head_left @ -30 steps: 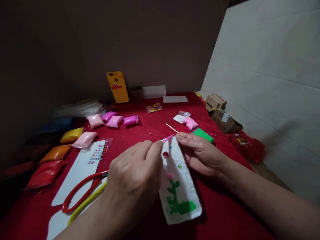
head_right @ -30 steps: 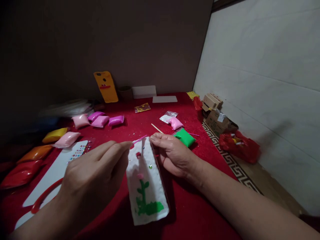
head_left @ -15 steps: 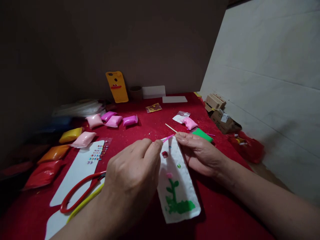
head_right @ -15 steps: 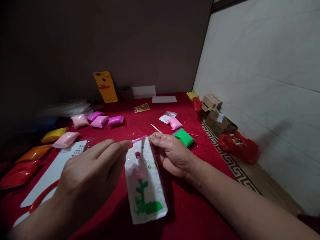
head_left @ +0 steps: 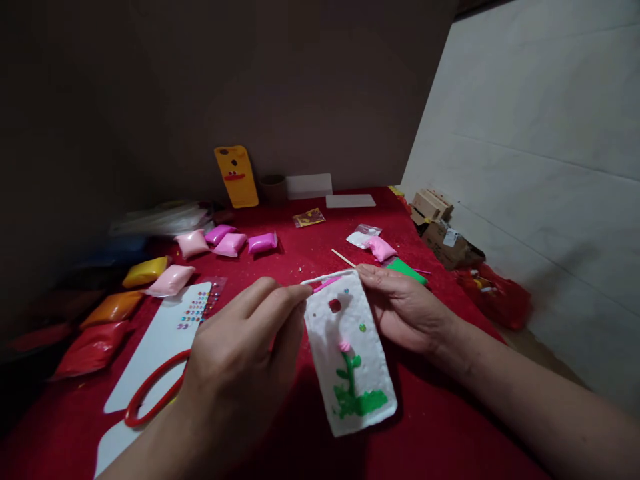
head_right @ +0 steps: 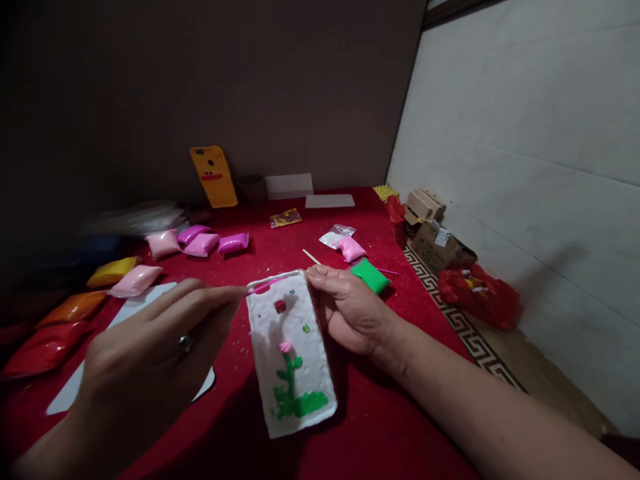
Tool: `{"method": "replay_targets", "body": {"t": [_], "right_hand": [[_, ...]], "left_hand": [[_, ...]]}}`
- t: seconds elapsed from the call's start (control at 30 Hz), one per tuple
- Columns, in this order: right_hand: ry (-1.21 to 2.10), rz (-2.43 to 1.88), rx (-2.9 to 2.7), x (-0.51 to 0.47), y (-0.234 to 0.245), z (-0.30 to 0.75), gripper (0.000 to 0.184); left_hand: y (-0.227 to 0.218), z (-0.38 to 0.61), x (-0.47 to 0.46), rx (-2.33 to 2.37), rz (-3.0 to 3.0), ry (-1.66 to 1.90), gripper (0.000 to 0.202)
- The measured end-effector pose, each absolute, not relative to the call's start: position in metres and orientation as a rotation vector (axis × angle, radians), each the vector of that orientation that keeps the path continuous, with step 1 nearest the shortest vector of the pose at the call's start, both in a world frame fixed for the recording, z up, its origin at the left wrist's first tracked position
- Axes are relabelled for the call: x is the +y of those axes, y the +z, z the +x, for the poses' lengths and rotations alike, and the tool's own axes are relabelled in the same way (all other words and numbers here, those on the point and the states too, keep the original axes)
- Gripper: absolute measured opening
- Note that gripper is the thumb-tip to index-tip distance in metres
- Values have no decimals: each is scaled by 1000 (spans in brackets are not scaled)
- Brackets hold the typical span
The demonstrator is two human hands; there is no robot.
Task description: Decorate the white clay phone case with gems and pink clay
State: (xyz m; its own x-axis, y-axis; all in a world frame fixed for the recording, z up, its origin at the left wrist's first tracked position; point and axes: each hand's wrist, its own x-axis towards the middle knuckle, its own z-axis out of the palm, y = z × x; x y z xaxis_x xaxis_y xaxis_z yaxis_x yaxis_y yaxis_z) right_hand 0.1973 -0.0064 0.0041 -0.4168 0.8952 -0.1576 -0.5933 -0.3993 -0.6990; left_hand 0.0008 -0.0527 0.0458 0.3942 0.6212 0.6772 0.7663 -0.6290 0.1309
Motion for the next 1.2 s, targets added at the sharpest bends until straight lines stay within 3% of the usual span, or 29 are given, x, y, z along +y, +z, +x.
{"method": "replay_targets", "body": {"t": [0.37,0.7,0.93,1.2], "right_hand": [[1966,-671,-657,-10,10,196,16],[2010,-622,-626,-13,12,196,3],[2026,-594,-648,-14,13,196,13],[2021,-587,-651,-16,14,195,12]], "left_hand": [[59,-1,-44,-1325,-2440,-1053,16],[73,-9,-43,-1357,-2565,-1144,14],[78,-5,-44,-1295,-2549,-1046,15],[79,-2,-42,-1330,-2553,-1048,15]]}}
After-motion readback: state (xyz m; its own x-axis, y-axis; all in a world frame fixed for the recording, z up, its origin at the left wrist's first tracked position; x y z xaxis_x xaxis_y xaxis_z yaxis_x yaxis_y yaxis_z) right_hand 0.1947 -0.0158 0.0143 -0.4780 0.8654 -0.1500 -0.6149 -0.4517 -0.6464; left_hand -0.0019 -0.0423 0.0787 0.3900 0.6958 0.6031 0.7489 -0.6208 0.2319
